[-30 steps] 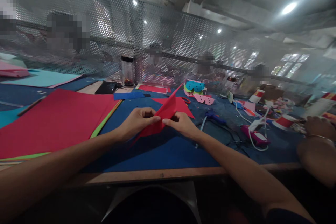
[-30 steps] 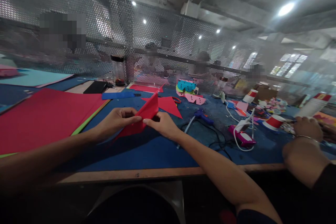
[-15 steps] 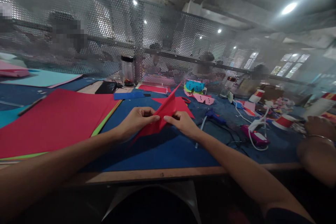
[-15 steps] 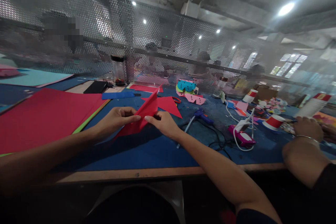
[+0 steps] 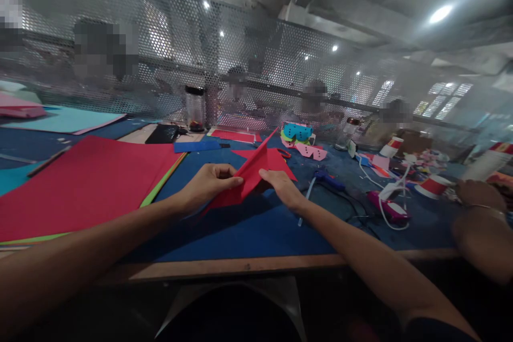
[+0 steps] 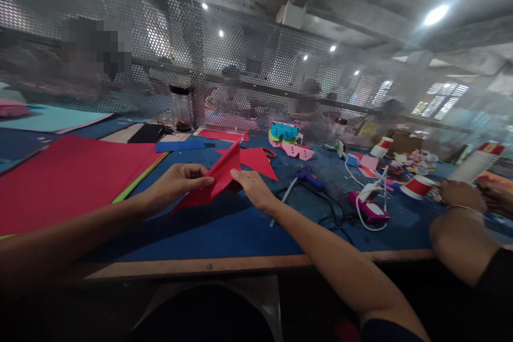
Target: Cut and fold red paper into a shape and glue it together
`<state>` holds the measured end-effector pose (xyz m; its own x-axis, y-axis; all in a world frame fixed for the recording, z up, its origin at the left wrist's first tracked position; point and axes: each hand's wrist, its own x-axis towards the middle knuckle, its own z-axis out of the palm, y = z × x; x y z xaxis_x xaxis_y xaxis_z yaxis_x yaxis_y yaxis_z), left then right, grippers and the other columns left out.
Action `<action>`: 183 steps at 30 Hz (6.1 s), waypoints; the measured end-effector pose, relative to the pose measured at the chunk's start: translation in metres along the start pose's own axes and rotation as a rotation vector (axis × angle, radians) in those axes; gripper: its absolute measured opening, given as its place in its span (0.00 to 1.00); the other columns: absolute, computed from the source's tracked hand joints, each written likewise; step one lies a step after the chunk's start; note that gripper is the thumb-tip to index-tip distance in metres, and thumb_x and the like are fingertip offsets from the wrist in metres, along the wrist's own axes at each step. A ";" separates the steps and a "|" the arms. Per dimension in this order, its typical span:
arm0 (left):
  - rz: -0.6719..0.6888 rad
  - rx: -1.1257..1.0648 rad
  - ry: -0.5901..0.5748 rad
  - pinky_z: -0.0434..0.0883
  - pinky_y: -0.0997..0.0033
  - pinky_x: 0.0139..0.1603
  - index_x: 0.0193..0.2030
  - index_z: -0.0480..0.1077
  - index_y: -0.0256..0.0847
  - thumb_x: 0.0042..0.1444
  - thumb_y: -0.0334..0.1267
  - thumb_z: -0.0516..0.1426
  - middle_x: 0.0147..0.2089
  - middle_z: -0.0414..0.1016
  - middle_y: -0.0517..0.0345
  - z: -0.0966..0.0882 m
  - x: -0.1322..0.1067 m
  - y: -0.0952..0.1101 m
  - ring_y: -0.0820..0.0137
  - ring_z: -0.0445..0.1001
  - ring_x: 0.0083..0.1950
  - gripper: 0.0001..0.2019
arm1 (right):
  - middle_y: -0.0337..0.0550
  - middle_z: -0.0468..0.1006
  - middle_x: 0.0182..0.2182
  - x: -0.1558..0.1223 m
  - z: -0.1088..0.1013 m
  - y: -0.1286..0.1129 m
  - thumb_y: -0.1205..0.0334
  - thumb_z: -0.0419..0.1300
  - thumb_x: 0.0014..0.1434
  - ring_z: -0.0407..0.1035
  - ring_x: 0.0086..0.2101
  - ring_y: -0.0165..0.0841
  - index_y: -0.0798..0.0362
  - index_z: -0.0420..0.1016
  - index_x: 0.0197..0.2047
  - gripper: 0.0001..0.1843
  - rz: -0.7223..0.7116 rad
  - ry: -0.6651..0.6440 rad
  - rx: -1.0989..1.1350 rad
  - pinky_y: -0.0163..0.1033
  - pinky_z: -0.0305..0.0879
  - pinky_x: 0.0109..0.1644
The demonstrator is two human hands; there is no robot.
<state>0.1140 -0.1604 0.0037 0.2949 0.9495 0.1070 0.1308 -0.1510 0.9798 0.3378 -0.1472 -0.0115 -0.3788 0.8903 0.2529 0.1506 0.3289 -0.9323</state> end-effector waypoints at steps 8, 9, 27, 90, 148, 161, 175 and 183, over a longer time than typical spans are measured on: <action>-0.006 0.018 -0.019 0.63 0.77 0.27 0.31 0.76 0.37 0.48 0.48 0.70 0.27 0.76 0.60 -0.001 -0.002 0.001 0.75 0.69 0.26 0.16 | 0.45 0.81 0.25 0.000 0.003 -0.002 0.31 0.54 0.63 0.77 0.33 0.39 0.51 0.79 0.26 0.33 0.041 0.024 0.067 0.46 0.73 0.48; -0.003 0.019 -0.015 0.63 0.76 0.27 0.31 0.76 0.37 0.48 0.48 0.69 0.27 0.76 0.60 -0.001 -0.002 0.001 0.74 0.69 0.26 0.16 | 0.45 0.81 0.25 0.000 0.003 -0.003 0.30 0.53 0.64 0.77 0.33 0.39 0.51 0.79 0.26 0.34 0.033 0.019 0.054 0.45 0.73 0.48; 0.050 -0.019 0.010 0.64 0.74 0.28 0.31 0.74 0.37 0.48 0.50 0.70 0.27 0.74 0.61 0.002 0.001 -0.005 0.73 0.70 0.27 0.18 | 0.42 0.77 0.22 -0.002 0.008 0.003 0.37 0.60 0.64 0.68 0.26 0.31 0.57 0.81 0.27 0.31 -0.036 -0.080 -0.350 0.36 0.60 0.30; -0.015 0.104 -0.100 0.60 0.75 0.29 0.29 0.74 0.37 0.49 0.50 0.69 0.27 0.74 0.62 -0.011 0.006 -0.003 0.74 0.67 0.28 0.17 | 0.42 0.80 0.26 0.003 -0.002 0.002 0.39 0.61 0.63 0.74 0.30 0.34 0.53 0.75 0.28 0.25 -0.068 -0.012 -0.222 0.37 0.67 0.37; 0.517 0.899 -0.339 0.70 0.65 0.53 0.44 0.77 0.40 0.64 0.35 0.58 0.48 0.77 0.51 -0.009 0.007 -0.030 0.62 0.75 0.50 0.06 | 0.42 0.78 0.41 -0.008 0.008 0.009 0.63 0.62 0.63 0.69 0.44 0.37 0.52 0.76 0.43 0.05 -0.280 -0.181 -0.953 0.41 0.60 0.47; 0.497 0.972 -0.249 0.68 0.63 0.47 0.42 0.73 0.40 0.60 0.36 0.58 0.45 0.76 0.51 -0.003 0.006 -0.034 0.60 0.74 0.47 0.05 | 0.44 0.76 0.44 -0.012 0.011 0.005 0.53 0.63 0.62 0.66 0.46 0.40 0.52 0.73 0.46 0.13 -0.240 -0.229 -1.025 0.44 0.59 0.50; 0.425 1.076 -0.160 0.65 0.60 0.45 0.40 0.68 0.42 0.63 0.42 0.57 0.45 0.74 0.52 0.007 0.002 -0.036 0.57 0.72 0.48 0.06 | 0.45 0.75 0.44 -0.010 0.015 0.007 0.54 0.61 0.60 0.66 0.46 0.41 0.50 0.70 0.44 0.12 -0.167 -0.230 -1.057 0.46 0.60 0.47; 0.398 1.072 -0.171 0.65 0.59 0.44 0.42 0.69 0.42 0.62 0.42 0.57 0.47 0.74 0.51 0.007 0.000 -0.033 0.56 0.72 0.49 0.07 | 0.46 0.75 0.45 -0.009 0.008 0.002 0.57 0.60 0.61 0.66 0.46 0.42 0.50 0.70 0.44 0.10 -0.159 -0.311 -1.052 0.46 0.61 0.46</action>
<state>0.1165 -0.1578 -0.0303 0.6090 0.7453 0.2714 0.7119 -0.6645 0.2271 0.3340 -0.1570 -0.0174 -0.6531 0.7448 0.1365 0.7246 0.6671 -0.1731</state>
